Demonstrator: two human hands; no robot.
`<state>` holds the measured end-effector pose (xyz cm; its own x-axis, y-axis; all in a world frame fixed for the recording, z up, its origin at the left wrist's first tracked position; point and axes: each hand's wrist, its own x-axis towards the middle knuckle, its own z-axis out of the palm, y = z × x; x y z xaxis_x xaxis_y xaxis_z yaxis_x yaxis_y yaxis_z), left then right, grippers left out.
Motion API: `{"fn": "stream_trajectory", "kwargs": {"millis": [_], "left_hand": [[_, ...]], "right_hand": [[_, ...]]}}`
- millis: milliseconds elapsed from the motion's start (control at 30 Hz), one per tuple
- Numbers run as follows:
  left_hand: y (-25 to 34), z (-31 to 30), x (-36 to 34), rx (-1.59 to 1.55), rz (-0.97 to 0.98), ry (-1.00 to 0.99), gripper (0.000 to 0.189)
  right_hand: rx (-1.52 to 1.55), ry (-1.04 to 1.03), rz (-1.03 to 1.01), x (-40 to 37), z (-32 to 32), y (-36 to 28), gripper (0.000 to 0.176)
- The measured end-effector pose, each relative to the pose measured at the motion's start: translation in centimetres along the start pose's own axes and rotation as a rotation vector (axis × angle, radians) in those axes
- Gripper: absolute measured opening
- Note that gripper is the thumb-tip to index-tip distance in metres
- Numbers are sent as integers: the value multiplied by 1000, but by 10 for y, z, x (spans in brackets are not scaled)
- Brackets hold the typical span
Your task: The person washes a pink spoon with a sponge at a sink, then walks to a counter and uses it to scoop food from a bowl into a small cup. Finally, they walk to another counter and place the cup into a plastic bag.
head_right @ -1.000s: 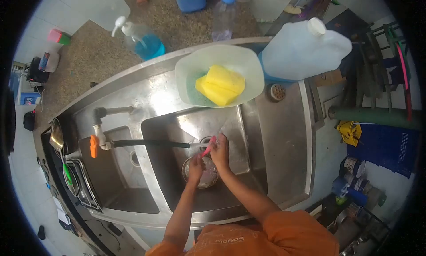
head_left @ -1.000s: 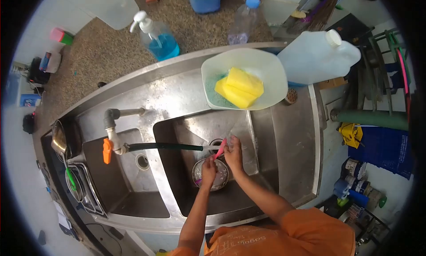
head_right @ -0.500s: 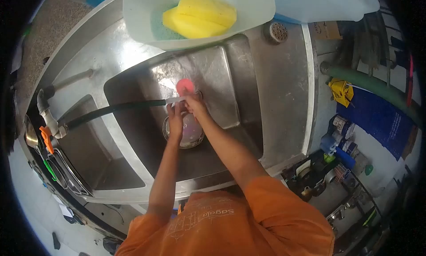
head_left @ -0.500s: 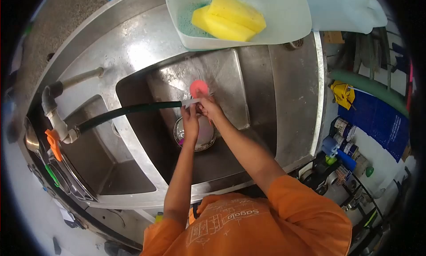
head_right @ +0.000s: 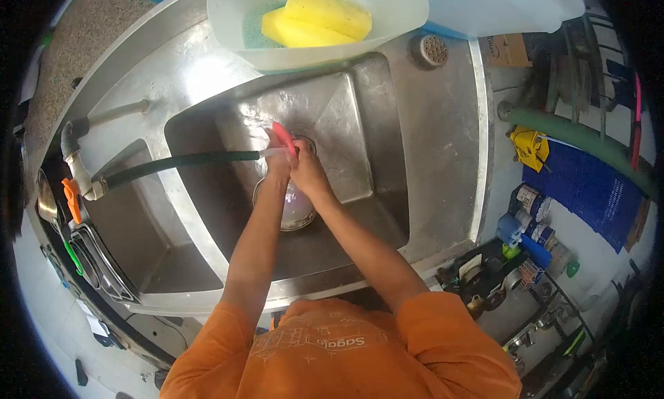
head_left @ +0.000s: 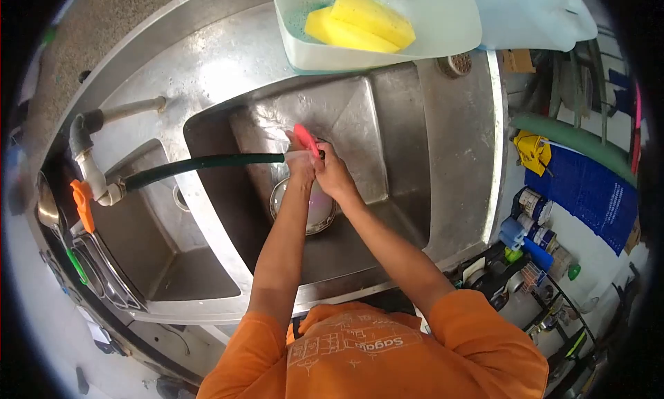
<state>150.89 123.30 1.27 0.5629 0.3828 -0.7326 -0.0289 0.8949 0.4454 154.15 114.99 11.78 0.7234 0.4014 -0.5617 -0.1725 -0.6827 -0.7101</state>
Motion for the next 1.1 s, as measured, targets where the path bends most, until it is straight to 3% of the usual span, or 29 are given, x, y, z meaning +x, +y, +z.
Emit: {"fn": "stream_trajectory", "kwargs": {"millis": [67, 133, 167, 200, 267, 333, 400, 433, 533, 600, 667, 733, 800, 967, 1033, 1067, 1100], "left_hand": [[-3, 15, -19, 133, -86, -14, 64], [13, 61, -58, 207, -316, 100, 54], [14, 58, -60, 202, -310, 85, 54], [17, 48, -59, 216, -281, 54, 47], [21, 17, -47, 224, -255, 9, 41], [23, -12, -26, 313, -222, -7, 22], [40, -2, -30, 343, -299, -63, 18], [45, 3, -35, 386, -379, -105, 16], [50, 17, -34, 476, -371, -242, 17], [48, 26, -41, 377, -350, -190, 15], [50, 28, -46, 285, -333, -133, 13], [52, 28, -49, 292, -338, -33, 10], [61, 30, -59, 308, -323, -53, 8], [61, 18, -63, 517, -338, 13, 10], [47, -5, -58, 665, -172, 26, 22], [42, -9, -58, 656, -170, 41, 22], [39, -6, -61, 709, -11, 30, 29]], "right_hand": [[-10, 50, -54, -1, -3, 8, 36], [-313, 307, -356, 5, 5, 34, 35], [-209, 193, -495, 1, -1, 29, 34], [-218, 201, -503, -5, -9, 25, 34], [-325, -359, -409, -21, -31, 15, 33], [-445, -275, -483, -54, -92, -77, 34], [-494, -44, -734, -70, -146, -143, 30], [-487, 49, -786, -79, -177, -172, 28], [-478, 292, -866, -81, -239, -253, 23], [-683, 238, -1070, -41, -260, -293, 17], [-1023, -111, -1032, 13, -263, -311, 14], [-1194, -509, -824, 57, -237, -318, 18], [-1396, -518, -502, 66, -203, -322, 16], [-1510, -544, -559, 118, -186, -299, 16], [-1484, -549, -402, 117, -188, -294, 29], [-1487, -562, -415, 120, -191, -291, 29], [-1541, -558, -497, 127, -196, -286, 29]]}}
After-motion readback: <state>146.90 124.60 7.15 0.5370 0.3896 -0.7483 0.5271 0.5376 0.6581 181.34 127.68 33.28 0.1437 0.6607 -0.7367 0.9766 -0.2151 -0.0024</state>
